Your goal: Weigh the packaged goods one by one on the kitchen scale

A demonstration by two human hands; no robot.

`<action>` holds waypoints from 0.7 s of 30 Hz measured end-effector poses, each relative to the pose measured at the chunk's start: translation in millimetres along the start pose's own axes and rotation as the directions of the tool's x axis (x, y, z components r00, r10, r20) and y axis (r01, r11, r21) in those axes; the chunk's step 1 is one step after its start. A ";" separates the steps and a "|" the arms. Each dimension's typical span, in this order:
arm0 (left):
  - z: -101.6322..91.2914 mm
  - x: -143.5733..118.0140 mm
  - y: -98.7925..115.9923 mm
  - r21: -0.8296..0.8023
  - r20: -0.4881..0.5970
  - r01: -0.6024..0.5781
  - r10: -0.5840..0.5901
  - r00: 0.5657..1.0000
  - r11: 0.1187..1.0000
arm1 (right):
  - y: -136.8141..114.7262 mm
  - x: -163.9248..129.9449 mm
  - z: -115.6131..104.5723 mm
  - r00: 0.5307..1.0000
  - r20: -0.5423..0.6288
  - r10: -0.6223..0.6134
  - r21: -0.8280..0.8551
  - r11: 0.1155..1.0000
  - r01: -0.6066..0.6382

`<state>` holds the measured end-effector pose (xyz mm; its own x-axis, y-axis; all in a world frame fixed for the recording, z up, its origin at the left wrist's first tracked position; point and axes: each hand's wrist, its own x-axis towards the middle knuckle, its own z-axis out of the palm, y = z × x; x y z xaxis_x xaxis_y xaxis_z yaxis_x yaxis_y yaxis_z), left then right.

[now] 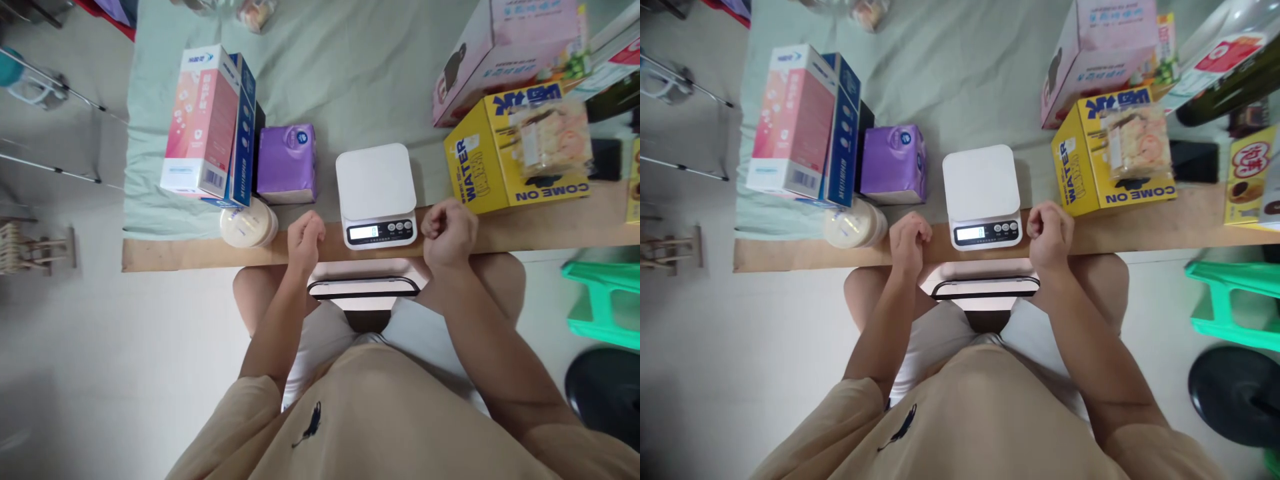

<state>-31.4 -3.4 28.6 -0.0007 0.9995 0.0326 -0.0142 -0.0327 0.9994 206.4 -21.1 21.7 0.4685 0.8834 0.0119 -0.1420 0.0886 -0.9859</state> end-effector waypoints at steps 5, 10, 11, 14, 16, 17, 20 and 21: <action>6.2 -3.6 -1.7 0.010 -0.069 -0.034 0.035 0.997 0.999 | -24.0 -12.6 14.0 0.979 0.108 -0.174 -0.197 0.961 0.193; 8.9 -2.0 -6.8 -0.148 -0.150 -0.023 0.001 0.989 0.989 | -60.0 -10.1 92.4 0.799 0.547 -0.250 -0.459 0.709 0.536; 9.0 -1.2 -7.5 -0.165 -0.153 -0.012 -0.013 0.988 0.986 | -62.8 -5.8 111.1 0.787 0.585 -0.195 -0.508 0.668 0.544; 8.5 1.6 -8.6 -0.172 -0.153 0.010 -0.036 0.988 0.985 | -60.9 8.5 156.6 0.749 0.662 -0.022 -0.625 0.536 0.567; 7.4 2.9 -9.1 -0.165 -0.156 0.003 -0.029 0.987 0.986 | -53.6 16.0 173.3 0.719 0.690 0.085 -0.671 0.449 0.590; 6.7 3.3 -9.4 -0.164 -0.159 -0.004 -0.022 0.987 0.986 | -49.0 19.1 177.3 0.711 0.693 0.118 -0.682 0.426 0.594; 4.3 3.5 -11.6 -0.147 -0.202 -0.052 0.022 0.979 0.988 | -35.5 27.9 175.7 0.711 0.695 0.110 -0.673 0.447 0.589; 3.7 3.5 -12.6 -0.120 -0.231 -0.078 0.049 0.972 0.990 | -32.5 30.7 172.2 0.711 0.699 0.082 -0.658 0.462 0.594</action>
<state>-27.5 0.5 16.2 -0.2319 0.9697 0.0770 -0.1335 -0.1101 0.9849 75.2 82.5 82.8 -0.2877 0.9567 0.0445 0.7867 0.2626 -0.5587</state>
